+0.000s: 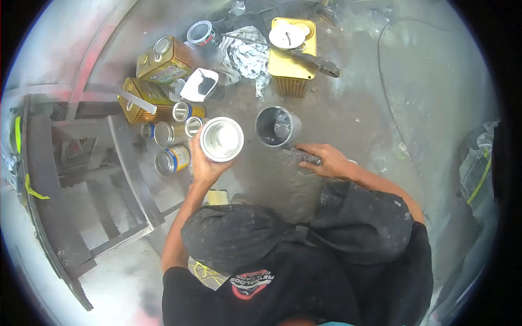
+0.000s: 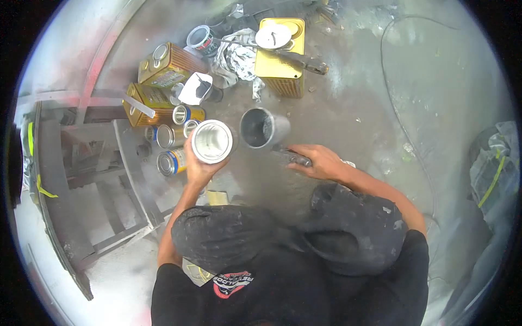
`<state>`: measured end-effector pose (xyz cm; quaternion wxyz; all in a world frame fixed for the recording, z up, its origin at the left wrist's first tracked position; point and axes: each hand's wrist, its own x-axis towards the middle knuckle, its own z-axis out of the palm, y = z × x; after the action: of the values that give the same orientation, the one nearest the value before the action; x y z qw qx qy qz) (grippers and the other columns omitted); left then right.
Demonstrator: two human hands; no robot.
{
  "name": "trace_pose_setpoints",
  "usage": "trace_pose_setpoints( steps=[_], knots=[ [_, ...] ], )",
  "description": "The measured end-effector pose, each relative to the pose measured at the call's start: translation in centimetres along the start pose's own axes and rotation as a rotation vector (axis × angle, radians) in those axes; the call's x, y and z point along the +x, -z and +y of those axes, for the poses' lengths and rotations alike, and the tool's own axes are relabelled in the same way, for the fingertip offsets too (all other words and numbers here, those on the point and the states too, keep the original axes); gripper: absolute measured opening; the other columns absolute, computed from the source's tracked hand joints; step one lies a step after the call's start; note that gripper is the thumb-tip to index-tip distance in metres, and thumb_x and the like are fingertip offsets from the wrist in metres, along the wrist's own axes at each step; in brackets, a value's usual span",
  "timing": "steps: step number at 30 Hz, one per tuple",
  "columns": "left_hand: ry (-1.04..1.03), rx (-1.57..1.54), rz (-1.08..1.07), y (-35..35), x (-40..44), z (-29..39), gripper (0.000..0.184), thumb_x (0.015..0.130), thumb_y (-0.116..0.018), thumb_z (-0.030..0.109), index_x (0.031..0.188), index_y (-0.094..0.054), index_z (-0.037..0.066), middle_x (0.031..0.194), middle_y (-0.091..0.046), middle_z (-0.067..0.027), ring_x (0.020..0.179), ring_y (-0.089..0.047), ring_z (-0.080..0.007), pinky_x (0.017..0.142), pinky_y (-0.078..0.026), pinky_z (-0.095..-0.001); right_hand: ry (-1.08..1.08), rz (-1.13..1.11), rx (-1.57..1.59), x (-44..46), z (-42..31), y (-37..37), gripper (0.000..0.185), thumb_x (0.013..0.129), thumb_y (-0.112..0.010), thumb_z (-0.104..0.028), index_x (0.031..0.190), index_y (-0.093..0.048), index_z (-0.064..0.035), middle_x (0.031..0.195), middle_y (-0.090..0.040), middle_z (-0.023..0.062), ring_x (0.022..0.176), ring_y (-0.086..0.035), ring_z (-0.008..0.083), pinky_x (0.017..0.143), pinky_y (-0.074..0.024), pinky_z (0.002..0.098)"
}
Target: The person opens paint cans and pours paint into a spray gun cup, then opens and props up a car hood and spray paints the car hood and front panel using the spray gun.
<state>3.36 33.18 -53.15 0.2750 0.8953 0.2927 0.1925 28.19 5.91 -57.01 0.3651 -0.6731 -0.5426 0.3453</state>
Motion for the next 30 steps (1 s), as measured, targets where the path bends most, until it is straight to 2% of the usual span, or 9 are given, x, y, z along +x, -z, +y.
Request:
trace_pose_setpoints(
  steps=[2,8,14,17,21,23,25,27,30],
  knots=[
    [-0.038,0.035,0.067,-3.3,-1.1,-2.7,0.112,0.054,-0.099,0.025,0.146,-0.038,0.003,0.138,-0.048,-0.0199,0.129,-0.045,-0.0369,0.111,-0.037,-0.0495,-0.009,0.051,-0.022,-0.7,0.5,0.4,0.051,0.091,-0.075,-0.033,0.131,-0.063,-0.0037,0.123,-0.069,0.0196,0.106,-0.068,0.0406,0.088,-0.0554,0.0455],
    [0.253,-0.121,0.106,-7.9,-3.1,-6.5,0.117,0.053,-0.1,0.026,0.147,-0.035,0.0,0.14,-0.045,-0.02,0.13,-0.044,-0.0391,0.113,-0.036,-0.0493,-0.005,0.15,-0.018,-1.6,0.8,1.0,0.048,0.09,-0.076,-0.025,0.131,-0.063,-0.0031,0.122,-0.069,0.0203,0.103,-0.07,0.0396,0.087,-0.0566,0.0445],
    [0.026,-0.067,0.152,-1.3,-2.8,-2.3,0.108,0.061,-0.098,0.029,0.146,-0.039,-0.002,0.137,-0.049,-0.0197,0.128,-0.049,-0.0356,0.106,-0.043,-0.0472,0.011,0.104,0.003,-1.4,0.3,1.4,0.049,0.09,-0.076,-0.026,0.131,-0.063,-0.004,0.121,-0.07,0.0197,0.104,-0.069,0.0392,0.088,-0.0565,0.0451],
    [-0.179,-0.03,0.101,1.9,4.5,0.2,0.085,0.069,-0.093,0.03,0.137,-0.052,0.001,0.127,-0.057,-0.0172,0.12,-0.055,-0.0333,0.102,-0.046,-0.0449,0.054,0.096,0.029,-1.3,0.4,0.8,0.053,0.089,-0.075,-0.016,0.137,-0.059,-0.0025,0.123,-0.068,0.0217,0.106,-0.067,0.0413,0.09,-0.0548,0.0456],
    [-0.348,-0.079,0.034,0.6,15.3,8.7,0.045,0.077,-0.087,0.026,0.112,-0.069,0.005,0.115,-0.066,-0.0148,0.108,-0.062,-0.0329,0.097,-0.048,-0.0417,0.022,0.071,0.019,-1.0,0.5,0.0,0.051,0.089,-0.076,-0.02,0.135,-0.06,-0.0035,0.122,-0.069,0.0209,0.106,-0.067,0.041,0.089,-0.055,0.0458],
    [-0.351,-0.144,-0.048,-2.5,19.4,11.3,0.043,0.077,-0.086,0.032,0.107,-0.07,0.005,0.116,-0.066,-0.0167,0.112,-0.061,-0.0346,0.097,-0.046,-0.0452,0.032,0.084,-0.004,-0.8,0.2,-0.1,0.049,0.09,-0.076,-0.025,0.133,-0.062,-0.0061,0.121,-0.07,0.019,0.106,-0.068,0.0396,0.089,-0.0559,0.0452],
    [-0.343,0.026,0.006,-5.9,22.0,13.6,0.049,0.078,-0.084,0.042,0.109,-0.071,0.006,0.116,-0.067,-0.0164,0.113,-0.062,-0.0346,0.098,-0.047,-0.0452,0.023,0.097,0.021,-0.5,-0.3,0.0,0.049,0.089,-0.077,-0.024,0.132,-0.062,-0.0053,0.121,-0.07,0.0194,0.106,-0.068,0.04,0.089,-0.0556,0.0453],
    [-0.196,0.155,-0.053,-8.7,23.6,15.2,0.06,0.074,-0.08,0.057,0.11,-0.072,0.009,0.122,-0.063,-0.0204,0.119,-0.056,-0.0396,0.105,-0.035,-0.0563,0.028,0.091,0.032,-0.2,-0.9,0.1,0.05,0.088,-0.078,-0.022,0.132,-0.062,-0.0045,0.121,-0.07,0.0196,0.106,-0.068,0.0403,0.089,-0.0553,0.0453],
    [-0.13,0.174,-0.075,-10.0,24.6,16.1,0.054,0.073,-0.081,0.05,0.105,-0.072,0.008,0.109,-0.066,-0.021,0.111,-0.058,-0.0394,0.097,-0.037,-0.0559,0.005,0.098,0.017,-0.3,-1.2,0.4,0.05,0.087,-0.078,-0.018,0.132,-0.062,-0.0033,0.12,-0.07,0.0204,0.106,-0.068,0.0407,0.089,-0.0549,0.0451]
  ],
)
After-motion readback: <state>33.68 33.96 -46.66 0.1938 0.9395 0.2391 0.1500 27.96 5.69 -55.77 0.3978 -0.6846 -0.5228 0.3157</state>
